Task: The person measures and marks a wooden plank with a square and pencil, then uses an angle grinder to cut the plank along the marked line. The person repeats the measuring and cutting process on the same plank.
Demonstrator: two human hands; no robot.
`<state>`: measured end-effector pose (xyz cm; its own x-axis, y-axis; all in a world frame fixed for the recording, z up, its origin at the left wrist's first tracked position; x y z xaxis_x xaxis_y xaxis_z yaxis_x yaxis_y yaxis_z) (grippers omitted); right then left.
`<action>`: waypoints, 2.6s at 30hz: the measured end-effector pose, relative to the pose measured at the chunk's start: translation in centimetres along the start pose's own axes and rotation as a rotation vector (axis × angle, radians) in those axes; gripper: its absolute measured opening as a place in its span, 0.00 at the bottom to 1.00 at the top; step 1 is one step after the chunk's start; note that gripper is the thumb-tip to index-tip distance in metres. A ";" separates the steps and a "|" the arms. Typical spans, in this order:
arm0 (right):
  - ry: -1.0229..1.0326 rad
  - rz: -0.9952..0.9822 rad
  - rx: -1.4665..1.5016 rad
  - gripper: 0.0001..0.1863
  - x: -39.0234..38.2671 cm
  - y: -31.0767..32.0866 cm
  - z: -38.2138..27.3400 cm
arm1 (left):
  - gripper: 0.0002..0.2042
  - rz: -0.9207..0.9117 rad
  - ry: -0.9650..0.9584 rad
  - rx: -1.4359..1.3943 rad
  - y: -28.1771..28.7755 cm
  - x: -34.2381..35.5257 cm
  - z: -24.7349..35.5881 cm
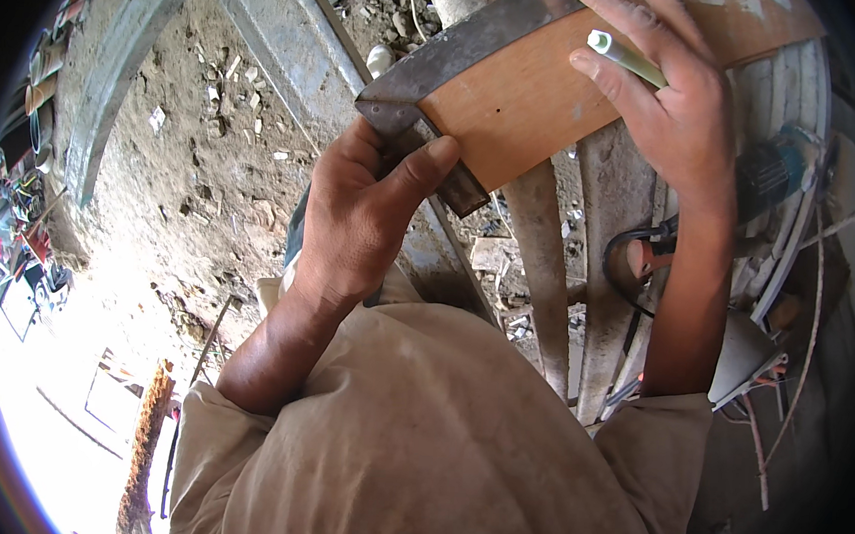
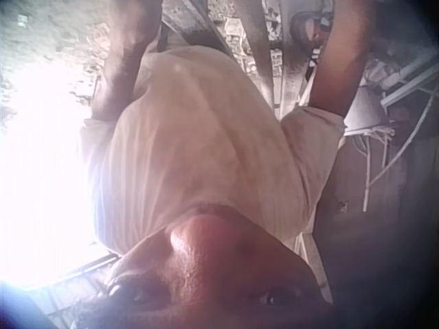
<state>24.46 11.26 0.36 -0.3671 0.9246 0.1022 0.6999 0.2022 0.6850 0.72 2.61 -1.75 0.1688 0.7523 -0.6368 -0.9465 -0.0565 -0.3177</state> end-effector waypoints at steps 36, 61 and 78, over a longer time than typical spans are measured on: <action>-0.243 0.066 1.041 0.30 -2.2 -0.1 0.6 | 0.18 0.014 0.043 0.070 -0.2 0.0 0.2; -0.155 -0.119 0.743 0.06 -1.9 -3.1 -3.4 | 0.17 -0.034 0.029 0.006 -0.3 0.1 0.5; -0.044 0.129 0.277 0.03 -1.3 -4.6 -5.3 | 0.16 -0.038 0.045 0.045 -0.1 0.3 0.3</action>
<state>18.49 7.45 0.93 -0.2415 0.9603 0.1400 0.8816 0.1568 0.4453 0.81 3.04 -1.73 0.2165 0.7229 -0.6562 -0.9503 0.0021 -0.3112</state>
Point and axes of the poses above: each hand's wrist, its own x-axis towards the middle knuckle, its own y-axis out of the back of the hand, z = x × y, the point moved 3 cm from there along x, towards the middle knuckle
